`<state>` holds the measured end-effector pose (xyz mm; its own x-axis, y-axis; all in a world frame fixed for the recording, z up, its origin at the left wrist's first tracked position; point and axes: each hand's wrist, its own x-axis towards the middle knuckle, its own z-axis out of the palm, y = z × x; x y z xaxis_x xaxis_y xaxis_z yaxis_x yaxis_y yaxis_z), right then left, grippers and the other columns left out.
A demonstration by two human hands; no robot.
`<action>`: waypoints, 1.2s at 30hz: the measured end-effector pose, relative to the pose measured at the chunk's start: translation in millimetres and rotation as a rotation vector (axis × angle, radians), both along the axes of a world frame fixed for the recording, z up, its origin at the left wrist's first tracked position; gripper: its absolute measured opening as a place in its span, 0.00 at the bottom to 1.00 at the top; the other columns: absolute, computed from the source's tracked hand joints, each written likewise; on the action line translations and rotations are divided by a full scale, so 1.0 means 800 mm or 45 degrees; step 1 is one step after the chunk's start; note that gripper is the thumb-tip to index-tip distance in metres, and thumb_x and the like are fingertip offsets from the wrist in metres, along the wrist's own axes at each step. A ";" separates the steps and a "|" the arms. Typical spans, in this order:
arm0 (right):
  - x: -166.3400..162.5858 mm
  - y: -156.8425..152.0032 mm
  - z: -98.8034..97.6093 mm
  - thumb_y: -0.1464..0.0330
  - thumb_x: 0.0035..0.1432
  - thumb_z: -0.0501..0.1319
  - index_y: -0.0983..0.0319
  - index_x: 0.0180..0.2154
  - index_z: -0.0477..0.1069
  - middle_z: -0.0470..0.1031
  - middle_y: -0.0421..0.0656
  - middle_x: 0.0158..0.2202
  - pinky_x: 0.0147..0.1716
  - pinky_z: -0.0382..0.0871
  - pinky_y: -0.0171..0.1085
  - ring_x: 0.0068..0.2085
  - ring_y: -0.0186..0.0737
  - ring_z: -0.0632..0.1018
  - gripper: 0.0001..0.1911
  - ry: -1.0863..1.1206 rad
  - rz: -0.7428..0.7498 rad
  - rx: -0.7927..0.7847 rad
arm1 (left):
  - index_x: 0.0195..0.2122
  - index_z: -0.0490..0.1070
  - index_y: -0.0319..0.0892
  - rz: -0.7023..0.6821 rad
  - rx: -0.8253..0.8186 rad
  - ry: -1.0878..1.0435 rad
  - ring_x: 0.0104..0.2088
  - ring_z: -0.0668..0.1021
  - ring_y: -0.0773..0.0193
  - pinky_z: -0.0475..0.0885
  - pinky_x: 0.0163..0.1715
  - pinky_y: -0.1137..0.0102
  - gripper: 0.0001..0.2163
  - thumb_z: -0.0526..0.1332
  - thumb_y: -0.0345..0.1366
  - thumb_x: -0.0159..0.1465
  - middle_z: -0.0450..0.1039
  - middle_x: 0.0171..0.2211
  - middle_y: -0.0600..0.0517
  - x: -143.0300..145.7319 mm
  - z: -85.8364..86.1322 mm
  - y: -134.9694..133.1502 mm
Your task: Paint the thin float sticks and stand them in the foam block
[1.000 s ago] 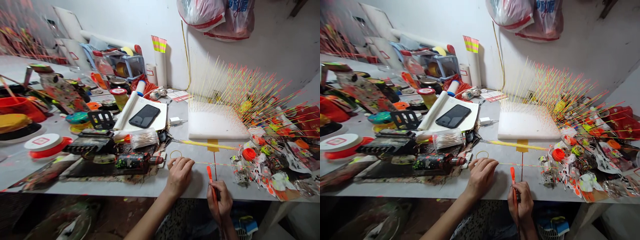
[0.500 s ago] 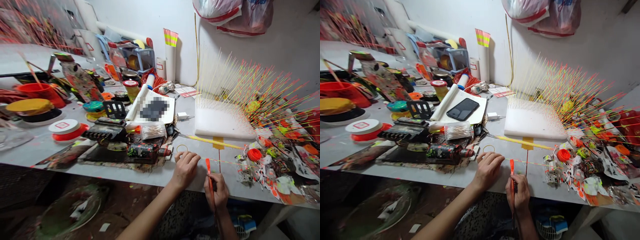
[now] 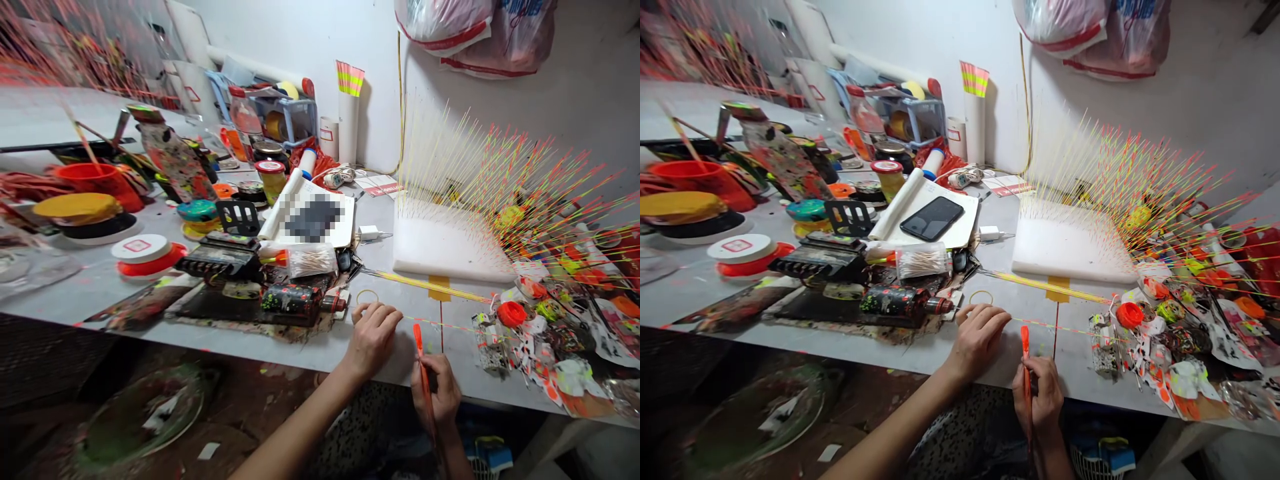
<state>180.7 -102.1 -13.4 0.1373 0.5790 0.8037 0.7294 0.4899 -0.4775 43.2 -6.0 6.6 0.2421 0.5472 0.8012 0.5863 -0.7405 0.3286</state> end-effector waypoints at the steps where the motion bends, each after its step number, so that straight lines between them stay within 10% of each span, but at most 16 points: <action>1: 0.000 -0.001 0.000 0.77 0.63 0.59 0.60 0.45 0.70 0.76 0.42 0.34 0.34 0.75 0.35 0.34 0.36 0.78 0.10 -0.005 0.040 0.003 | 0.37 0.72 0.44 0.003 -0.008 0.012 0.35 0.75 0.66 0.58 0.45 0.64 0.10 0.53 0.26 0.68 0.78 0.33 0.55 -0.003 0.001 0.001; 36: -0.029 0.008 -0.006 0.74 0.65 0.58 0.60 0.45 0.70 0.77 0.44 0.35 0.35 0.77 0.36 0.36 0.39 0.79 0.08 -0.090 0.011 -0.054 | 0.38 0.72 0.44 0.065 0.054 0.082 0.36 0.76 0.65 0.58 0.51 0.63 0.11 0.51 0.27 0.68 0.79 0.34 0.54 -0.046 0.005 0.009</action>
<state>157.7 -95.6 -18.6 0.0759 0.6138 0.7858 0.7576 0.4769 -0.4457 6.2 1.2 10.4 0.2666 0.5264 0.8073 0.6427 -0.7213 0.2581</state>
